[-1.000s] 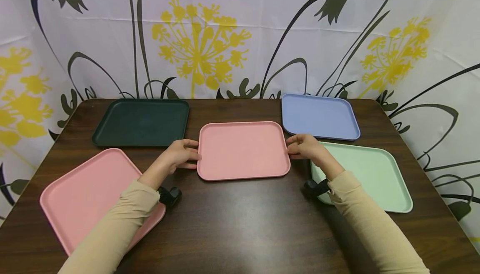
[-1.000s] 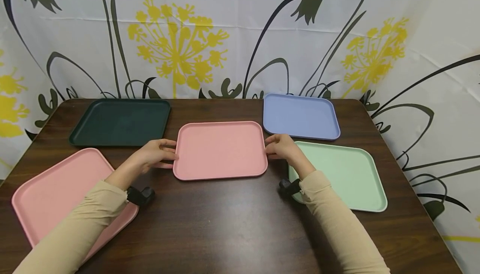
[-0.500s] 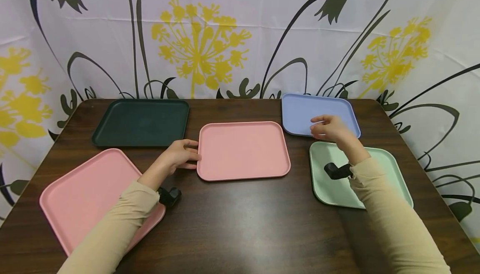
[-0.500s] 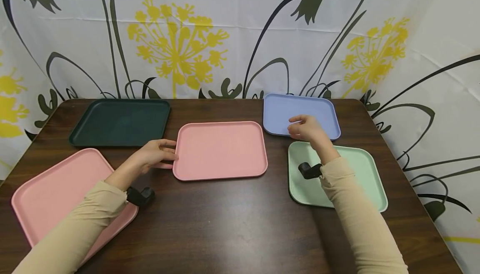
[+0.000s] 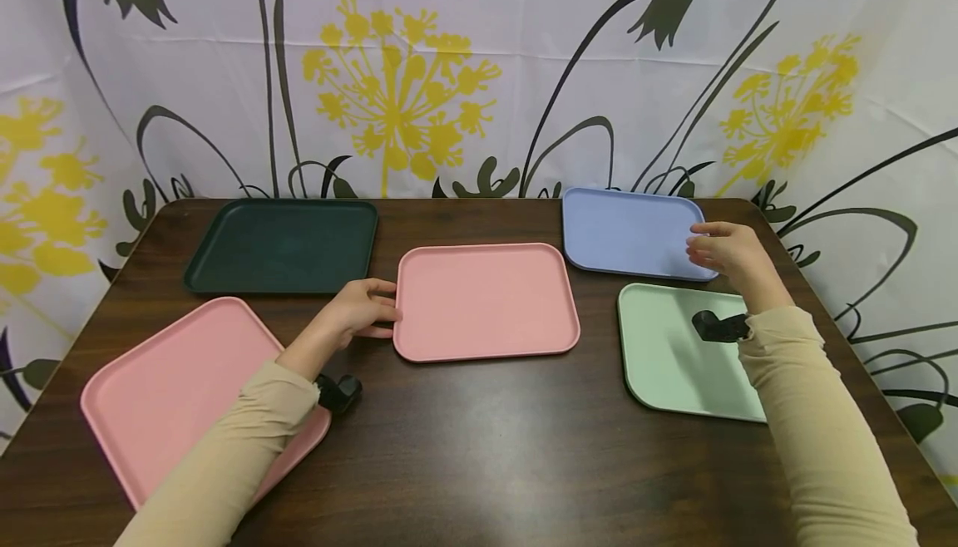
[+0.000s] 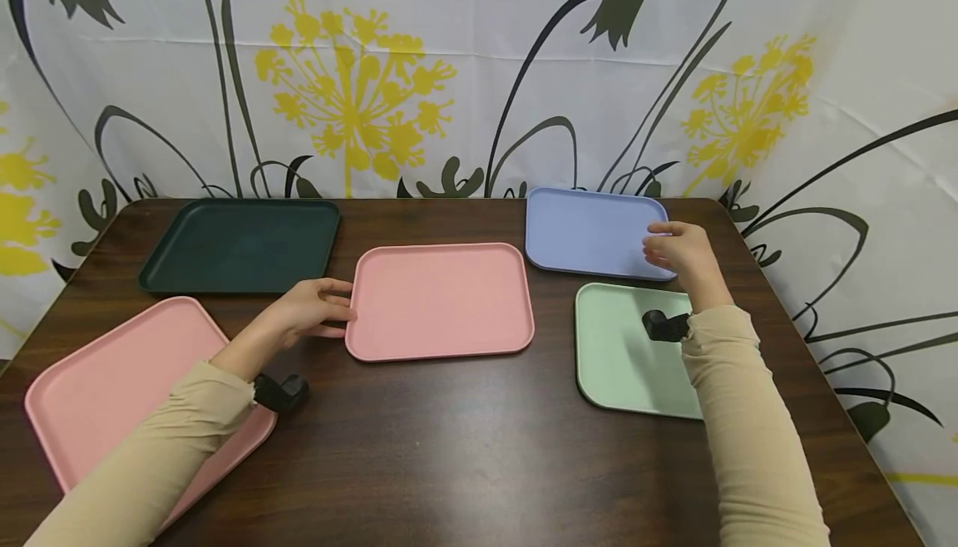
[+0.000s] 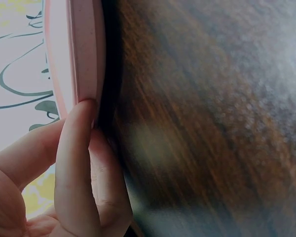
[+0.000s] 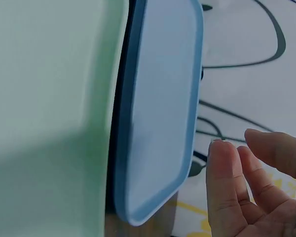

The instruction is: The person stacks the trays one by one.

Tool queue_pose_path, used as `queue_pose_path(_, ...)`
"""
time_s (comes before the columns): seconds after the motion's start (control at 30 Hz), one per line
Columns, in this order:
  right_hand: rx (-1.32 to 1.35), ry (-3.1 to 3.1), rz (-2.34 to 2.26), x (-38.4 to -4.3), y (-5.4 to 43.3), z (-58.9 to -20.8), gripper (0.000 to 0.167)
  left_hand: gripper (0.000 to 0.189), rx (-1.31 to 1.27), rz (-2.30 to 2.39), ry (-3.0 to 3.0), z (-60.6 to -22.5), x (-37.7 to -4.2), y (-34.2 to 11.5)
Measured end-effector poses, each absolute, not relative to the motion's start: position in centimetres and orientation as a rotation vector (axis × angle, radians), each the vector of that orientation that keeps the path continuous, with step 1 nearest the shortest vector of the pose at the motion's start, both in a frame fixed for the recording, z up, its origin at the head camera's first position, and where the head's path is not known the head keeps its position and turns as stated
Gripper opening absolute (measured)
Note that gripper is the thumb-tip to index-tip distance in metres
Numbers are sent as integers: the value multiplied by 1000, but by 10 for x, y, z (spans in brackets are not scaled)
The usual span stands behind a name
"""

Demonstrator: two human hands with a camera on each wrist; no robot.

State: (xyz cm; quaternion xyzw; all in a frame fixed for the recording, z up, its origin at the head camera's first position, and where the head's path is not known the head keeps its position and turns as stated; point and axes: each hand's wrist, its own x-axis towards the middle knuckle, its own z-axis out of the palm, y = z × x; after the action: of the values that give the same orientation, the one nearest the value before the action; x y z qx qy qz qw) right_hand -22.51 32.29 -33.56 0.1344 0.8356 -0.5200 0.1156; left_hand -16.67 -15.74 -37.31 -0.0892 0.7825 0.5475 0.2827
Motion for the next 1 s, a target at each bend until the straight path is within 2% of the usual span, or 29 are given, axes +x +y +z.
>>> queue_pose_path(0.23, 477, 2445, -1468, -220, 342, -342, 54, 64, -239, 1461, 2092, -373, -166, -158)
queue_pose_path(0.5, 604, 2431, -1497, -218, 356, -348, 45, 64, -246, 1452, 2092, -372, -167, -158)
queue_pose_path(1.0, 755, 2442, -1503, -217, 367, -362, 55, 62, -249, 1462, 2091, -371, -166, -156)
